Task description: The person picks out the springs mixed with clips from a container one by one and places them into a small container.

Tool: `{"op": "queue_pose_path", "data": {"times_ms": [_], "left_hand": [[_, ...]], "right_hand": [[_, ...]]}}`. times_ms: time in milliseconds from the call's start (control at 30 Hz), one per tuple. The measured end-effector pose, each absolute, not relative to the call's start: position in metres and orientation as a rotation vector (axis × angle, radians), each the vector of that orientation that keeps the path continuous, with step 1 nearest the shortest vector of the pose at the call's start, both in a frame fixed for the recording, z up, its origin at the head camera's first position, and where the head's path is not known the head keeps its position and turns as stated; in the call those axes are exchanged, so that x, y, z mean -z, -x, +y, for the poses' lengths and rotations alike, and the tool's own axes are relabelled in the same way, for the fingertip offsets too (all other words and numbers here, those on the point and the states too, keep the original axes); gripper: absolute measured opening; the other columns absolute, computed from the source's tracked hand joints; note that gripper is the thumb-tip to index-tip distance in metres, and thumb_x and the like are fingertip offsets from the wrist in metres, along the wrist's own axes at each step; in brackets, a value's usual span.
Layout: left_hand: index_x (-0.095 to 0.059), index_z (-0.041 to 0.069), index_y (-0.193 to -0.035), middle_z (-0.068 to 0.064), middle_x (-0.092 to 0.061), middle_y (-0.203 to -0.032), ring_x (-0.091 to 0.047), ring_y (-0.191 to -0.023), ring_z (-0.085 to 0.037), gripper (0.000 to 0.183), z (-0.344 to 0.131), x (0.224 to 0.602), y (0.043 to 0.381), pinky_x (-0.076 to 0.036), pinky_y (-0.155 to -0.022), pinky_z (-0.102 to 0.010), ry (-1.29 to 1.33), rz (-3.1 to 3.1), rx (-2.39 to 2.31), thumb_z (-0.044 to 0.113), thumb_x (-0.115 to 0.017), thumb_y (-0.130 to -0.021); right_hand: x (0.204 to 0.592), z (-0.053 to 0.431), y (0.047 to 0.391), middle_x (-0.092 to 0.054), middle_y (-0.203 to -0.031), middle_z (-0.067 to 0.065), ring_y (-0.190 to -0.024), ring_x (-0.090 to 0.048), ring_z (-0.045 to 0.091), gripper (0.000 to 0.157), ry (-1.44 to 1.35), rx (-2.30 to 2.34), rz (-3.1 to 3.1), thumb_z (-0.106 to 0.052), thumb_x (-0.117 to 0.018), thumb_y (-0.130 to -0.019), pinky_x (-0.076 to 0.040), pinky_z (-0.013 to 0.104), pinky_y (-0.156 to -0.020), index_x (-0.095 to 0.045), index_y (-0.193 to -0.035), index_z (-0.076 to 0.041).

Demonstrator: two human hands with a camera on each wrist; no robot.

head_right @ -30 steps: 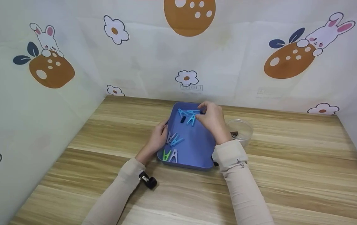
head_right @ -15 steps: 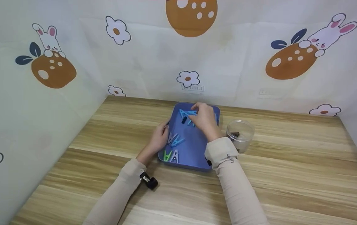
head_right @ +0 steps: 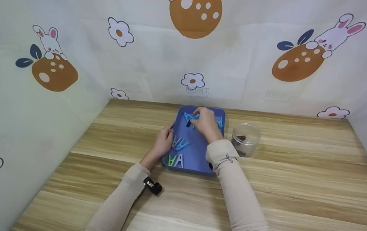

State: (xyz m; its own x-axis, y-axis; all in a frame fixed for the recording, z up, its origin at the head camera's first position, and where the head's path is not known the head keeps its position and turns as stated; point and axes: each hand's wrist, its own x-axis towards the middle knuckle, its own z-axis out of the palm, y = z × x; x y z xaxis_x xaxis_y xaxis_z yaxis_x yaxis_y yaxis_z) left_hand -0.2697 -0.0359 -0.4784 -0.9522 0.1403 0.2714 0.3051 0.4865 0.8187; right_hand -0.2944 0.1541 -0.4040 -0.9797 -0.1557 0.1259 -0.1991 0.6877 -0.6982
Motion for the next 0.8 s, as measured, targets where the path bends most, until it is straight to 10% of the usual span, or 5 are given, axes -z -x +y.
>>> {"op": "queue_pose_path", "data": {"times_ms": [800], "left_hand": [[-0.048,-0.003,-0.155,-0.024,-0.053,-0.155,-0.051,-0.145,-0.036,0.045,-0.036,0.473,0.267,-0.043,-0.121,-0.049,0.297,-2.657,1.461,0.006,-0.04,-0.111]], "right_hand": [[0.432,0.145,0.315,-0.068,-0.127,0.029,-0.114,-0.068,0.043,0.032,-0.288,-1.243,-2.95,-0.013,-0.069,-0.101,-0.057,0.055,-0.102,-0.068,-0.128,0.005]]}}
